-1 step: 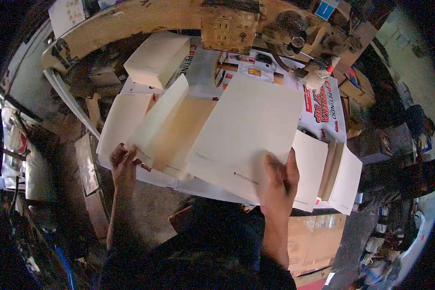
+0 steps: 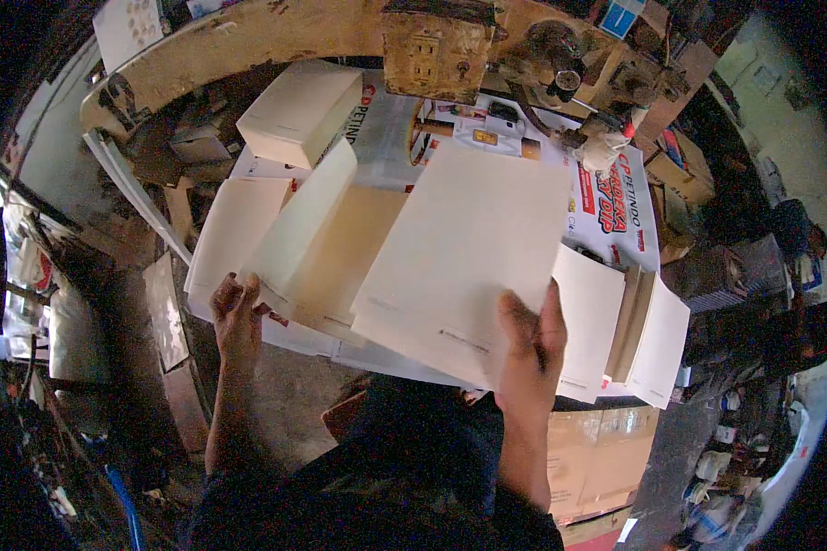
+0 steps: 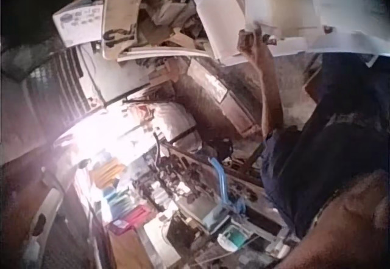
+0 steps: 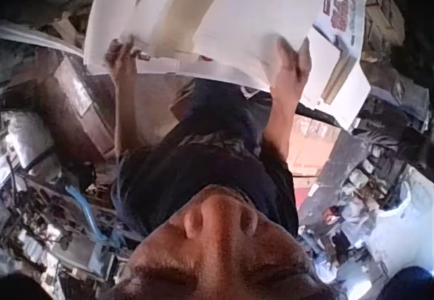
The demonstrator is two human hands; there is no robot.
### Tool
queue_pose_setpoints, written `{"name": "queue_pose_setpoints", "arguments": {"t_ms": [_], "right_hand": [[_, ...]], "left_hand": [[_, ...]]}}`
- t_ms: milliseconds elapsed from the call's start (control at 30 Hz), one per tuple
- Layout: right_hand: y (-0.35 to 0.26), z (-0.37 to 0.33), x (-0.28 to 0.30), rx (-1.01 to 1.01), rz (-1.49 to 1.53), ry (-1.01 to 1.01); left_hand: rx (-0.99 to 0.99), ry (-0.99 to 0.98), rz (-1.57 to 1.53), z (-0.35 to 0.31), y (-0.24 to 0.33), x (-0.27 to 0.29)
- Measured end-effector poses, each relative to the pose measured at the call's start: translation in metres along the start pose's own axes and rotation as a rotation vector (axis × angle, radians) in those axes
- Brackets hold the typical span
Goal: The person collates and stacks sheets of paper from multiple piles on a table by hand, then walks over to another workstation where people assemble paper stacks.
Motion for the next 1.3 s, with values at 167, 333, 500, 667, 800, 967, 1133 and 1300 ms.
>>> {"name": "queue_pose_setpoints", "arguments": {"t_ms": [167, 333, 500, 667, 800, 967, 1133, 1300], "right_hand": [[0.063, 0.023, -0.045, -0.334, -0.597, -0.283], [0.213, 0.041, -0.175, 0.260, -0.912, -0.544], [0.130, 0.002, -0.175, 0.062, -0.226, -0.648], [0.093, 0.004, -0.128, 0.145, -0.149, -0.695], [0.042, 0.018, -0.017, 0.297, -0.190, -0.576], [-0.013, 0.036, 0.214, 0.553, -0.546, 0.490], [-0.018, 0.015, 0.418, 0.157, -0.756, 0.991], [0.025, 0.037, 0.470, 0.246, -0.523, 0.630]], "left_hand": [[0.077, -0.082, 0.081, 0.041, 0.010, -0.026], [-0.046, -0.383, 0.919, 0.078, -0.021, 0.042], [-0.158, -0.335, 1.160, 0.104, -0.014, 0.074], [-0.168, -0.402, 1.303, 0.138, -0.016, 0.102], [-0.150, -0.425, 1.423, 0.135, -0.026, 0.149], [-0.470, -0.435, 1.408, 0.135, -0.007, 0.172], [-0.498, -0.422, 0.968, 0.117, 0.036, -0.047], [-0.584, -0.638, 0.666, 0.001, 0.010, -0.243]]}}
Point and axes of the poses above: each hand's wrist, its own z-axis towards the middle knuckle, its own x-axis out of the back of the hand, y = z × x, the point moved 4 cm from there along z, towards the middle knuckle, and after that the axes turned 12 degrees about -x, right-handed, at the moved point
